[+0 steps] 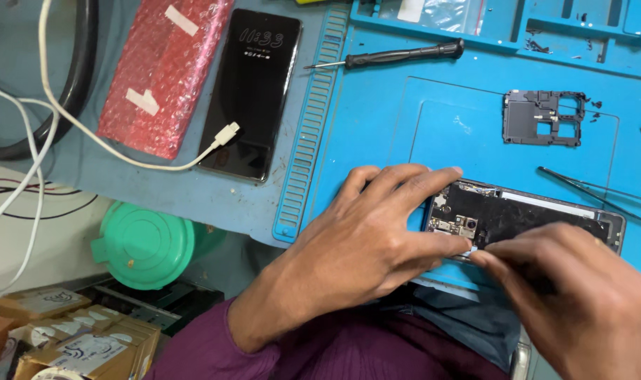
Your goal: The person repairs a disassembled smartphone on a blue work mat. They peel a black adhesive film from the phone body, use tweezers to position small components and a cable, press parts into place, and use a screwdriver on the phone near the end.
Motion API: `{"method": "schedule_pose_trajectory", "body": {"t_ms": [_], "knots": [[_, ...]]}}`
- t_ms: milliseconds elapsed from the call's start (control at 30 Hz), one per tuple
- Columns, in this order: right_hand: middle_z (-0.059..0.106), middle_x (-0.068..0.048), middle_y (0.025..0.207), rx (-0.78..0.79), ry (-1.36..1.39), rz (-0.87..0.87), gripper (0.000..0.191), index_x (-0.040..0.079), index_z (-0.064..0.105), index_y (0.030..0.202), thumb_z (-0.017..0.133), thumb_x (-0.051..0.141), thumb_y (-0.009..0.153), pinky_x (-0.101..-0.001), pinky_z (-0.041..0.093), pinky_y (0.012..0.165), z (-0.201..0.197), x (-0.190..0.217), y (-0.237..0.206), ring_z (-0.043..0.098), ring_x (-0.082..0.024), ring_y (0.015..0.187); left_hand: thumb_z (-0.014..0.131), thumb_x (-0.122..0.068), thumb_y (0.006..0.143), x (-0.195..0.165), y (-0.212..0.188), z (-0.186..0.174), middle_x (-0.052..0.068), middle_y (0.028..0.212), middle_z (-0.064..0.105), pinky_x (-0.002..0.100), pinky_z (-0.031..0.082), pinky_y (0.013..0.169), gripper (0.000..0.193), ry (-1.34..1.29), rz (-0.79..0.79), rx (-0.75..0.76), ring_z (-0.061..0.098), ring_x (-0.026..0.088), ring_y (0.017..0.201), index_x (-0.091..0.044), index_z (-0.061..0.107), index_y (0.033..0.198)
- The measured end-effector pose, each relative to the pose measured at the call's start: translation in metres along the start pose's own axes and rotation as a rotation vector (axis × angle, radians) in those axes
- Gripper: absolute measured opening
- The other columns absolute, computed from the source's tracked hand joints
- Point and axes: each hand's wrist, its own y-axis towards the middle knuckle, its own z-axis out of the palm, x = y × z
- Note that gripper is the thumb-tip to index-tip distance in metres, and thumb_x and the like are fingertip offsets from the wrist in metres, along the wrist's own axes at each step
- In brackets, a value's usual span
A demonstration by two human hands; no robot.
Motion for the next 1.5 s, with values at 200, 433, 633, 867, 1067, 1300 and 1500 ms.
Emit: {"method": "schedule_pose_trajectory", "body": {"t_ms": [200, 433, 633, 867, 1067, 1300, 1500], "knots": [[0.067, -0.004, 0.081, -0.102, -0.084, -0.255, 0.035, 0.01, 0.081, 0.096, 0.092, 0.004, 0.062, -0.0346, 0.051, 0.065, 0.008, -0.007, -0.018, 0.062, -0.021, 0.072, 0.069, -0.023, 0.096, -0.004, -0.002, -0.004, 0.012, 0.158, 0.052, 0.047, 0.04, 0.112, 0.03, 0.039, -0.009, 0.047, 0.053, 0.032, 0.141, -0.029, 0.075, 0.125], [0.069, -0.002, 0.087, -0.022, -0.139, -0.276, 0.044, 0.017, 0.082, 0.104, 0.087, 0.01, 0.06, -0.0354, 0.053, 0.069, 0.013, -0.025, -0.032, 0.063, -0.02, 0.074, 0.067, -0.024, 0.1, -0.006, -0.002, -0.007, 0.009, 0.154, 0.057, 0.048, 0.042, 0.112, 0.025, 0.022, -0.03, 0.052, 0.055, 0.032, 0.142, -0.031, 0.075, 0.123], [0.068, 0.001, 0.092, 0.084, -0.203, -0.255, 0.053, 0.029, 0.081, 0.114, 0.087, 0.017, 0.062, -0.0369, 0.057, 0.073, 0.018, -0.036, -0.044, 0.062, -0.02, 0.08, 0.068, -0.026, 0.101, -0.007, -0.002, -0.006, 0.007, 0.154, 0.059, 0.048, 0.043, 0.111, 0.022, 0.016, -0.059, 0.065, 0.056, 0.031, 0.142, -0.032, 0.075, 0.12], [0.067, 0.002, 0.093, 0.071, -0.157, -0.249, 0.047, 0.029, 0.08, 0.113, 0.089, 0.023, 0.067, -0.0335, 0.056, 0.072, 0.023, -0.039, -0.05, 0.061, -0.017, 0.079, 0.066, -0.027, 0.102, -0.01, -0.002, -0.005, 0.008, 0.15, 0.059, 0.054, 0.042, 0.113, 0.019, 0.063, -0.064, 0.07, 0.055, 0.033, 0.141, -0.03, 0.075, 0.119], [0.066, 0.002, 0.094, 0.095, -0.187, -0.291, 0.045, 0.028, 0.08, 0.112, 0.091, 0.026, 0.068, -0.0345, 0.057, 0.075, 0.021, -0.041, -0.045, 0.063, -0.019, 0.08, 0.062, -0.024, 0.103, -0.013, -0.005, -0.009, 0.01, 0.154, 0.056, 0.056, 0.041, 0.118, 0.024, 0.126, -0.036, 0.11, 0.053, 0.034, 0.145, -0.026, 0.072, 0.124], [0.067, 0.0, 0.09, 0.004, -0.14, -0.274, 0.05, 0.022, 0.081, 0.111, 0.09, 0.011, 0.063, -0.0354, 0.055, 0.07, 0.022, -0.032, -0.036, 0.061, -0.02, 0.076, 0.063, -0.021, 0.103, -0.009, -0.007, -0.003, 0.011, 0.155, 0.055, 0.058, 0.04, 0.119, 0.025, 0.09, -0.028, 0.074, 0.052, 0.035, 0.147, -0.026, 0.072, 0.126], [0.07, -0.002, 0.087, 0.055, -0.007, -0.262, 0.042, 0.016, 0.081, 0.106, 0.091, 0.016, 0.065, -0.0325, 0.053, 0.064, 0.007, -0.025, -0.012, 0.062, -0.016, 0.07, 0.066, -0.015, 0.099, -0.005, -0.006, 0.0, 0.013, 0.156, 0.054, 0.057, 0.039, 0.119, 0.031, 0.086, -0.006, 0.053, 0.051, 0.036, 0.146, -0.025, 0.072, 0.127]]}}
